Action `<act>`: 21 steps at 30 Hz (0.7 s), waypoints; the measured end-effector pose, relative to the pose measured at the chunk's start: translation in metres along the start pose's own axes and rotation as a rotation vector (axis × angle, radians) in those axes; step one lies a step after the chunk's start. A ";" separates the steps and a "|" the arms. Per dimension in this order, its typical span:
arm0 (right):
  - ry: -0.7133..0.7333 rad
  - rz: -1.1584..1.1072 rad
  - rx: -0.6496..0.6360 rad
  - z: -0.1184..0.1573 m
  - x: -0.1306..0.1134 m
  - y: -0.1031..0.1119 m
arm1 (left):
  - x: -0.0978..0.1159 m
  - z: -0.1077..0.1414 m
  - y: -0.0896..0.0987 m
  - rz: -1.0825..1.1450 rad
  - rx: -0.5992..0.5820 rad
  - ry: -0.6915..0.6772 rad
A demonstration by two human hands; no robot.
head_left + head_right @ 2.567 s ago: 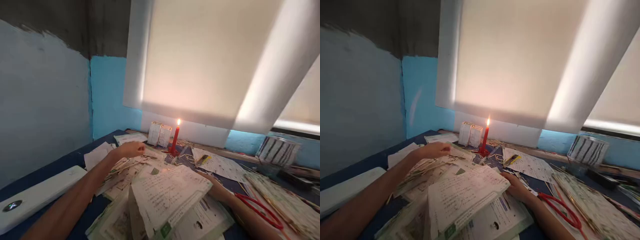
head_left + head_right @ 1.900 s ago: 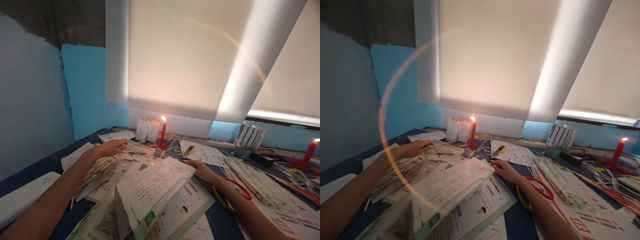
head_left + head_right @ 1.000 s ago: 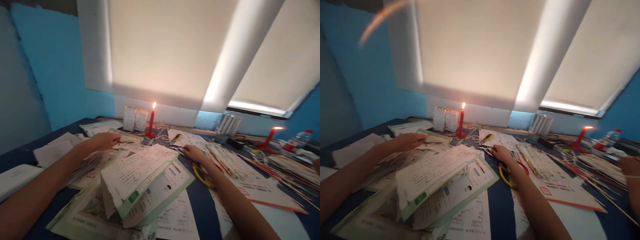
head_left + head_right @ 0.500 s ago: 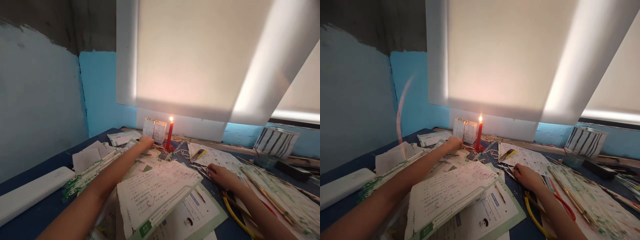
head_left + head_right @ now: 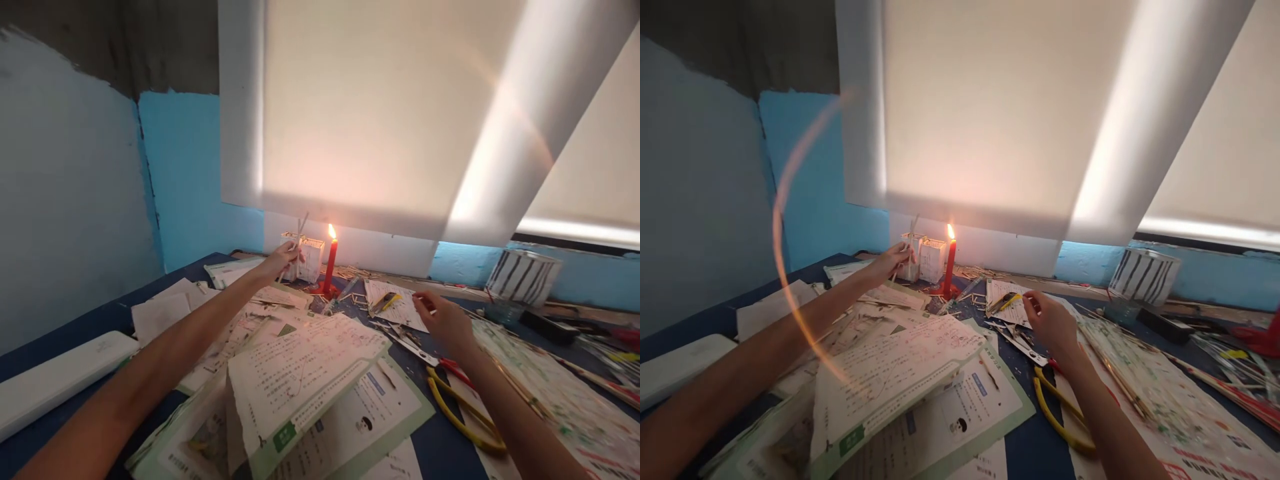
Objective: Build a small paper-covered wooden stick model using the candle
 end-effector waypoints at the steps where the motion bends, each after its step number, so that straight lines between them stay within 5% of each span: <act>1: 0.024 -0.108 0.110 -0.001 -0.009 0.008 | 0.010 0.010 0.005 0.090 -0.010 -0.032; 4: 0.157 -0.509 0.247 -0.005 -0.050 0.026 | 0.040 0.047 0.009 0.292 -0.111 -0.116; 12: 0.687 -0.966 -0.091 0.001 -0.195 0.065 | 0.094 0.124 -0.021 0.597 -0.700 -0.228; 16: 0.629 -1.001 -0.136 -0.002 -0.217 0.066 | 0.098 0.132 -0.026 0.587 -0.761 -0.221; 21: 0.648 -1.061 -0.378 -0.001 -0.227 0.056 | 0.101 0.143 -0.029 0.502 -0.831 -0.199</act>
Point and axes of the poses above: each hand's wrist, its own z-axis away from the middle knuckle, its own y-axis out of the back of the hand, x = y × z, the point moved 5 cm from there along -z, towards the middle knuckle, and after that the axes turned 11 degrees about y, right-handed, at the moved point
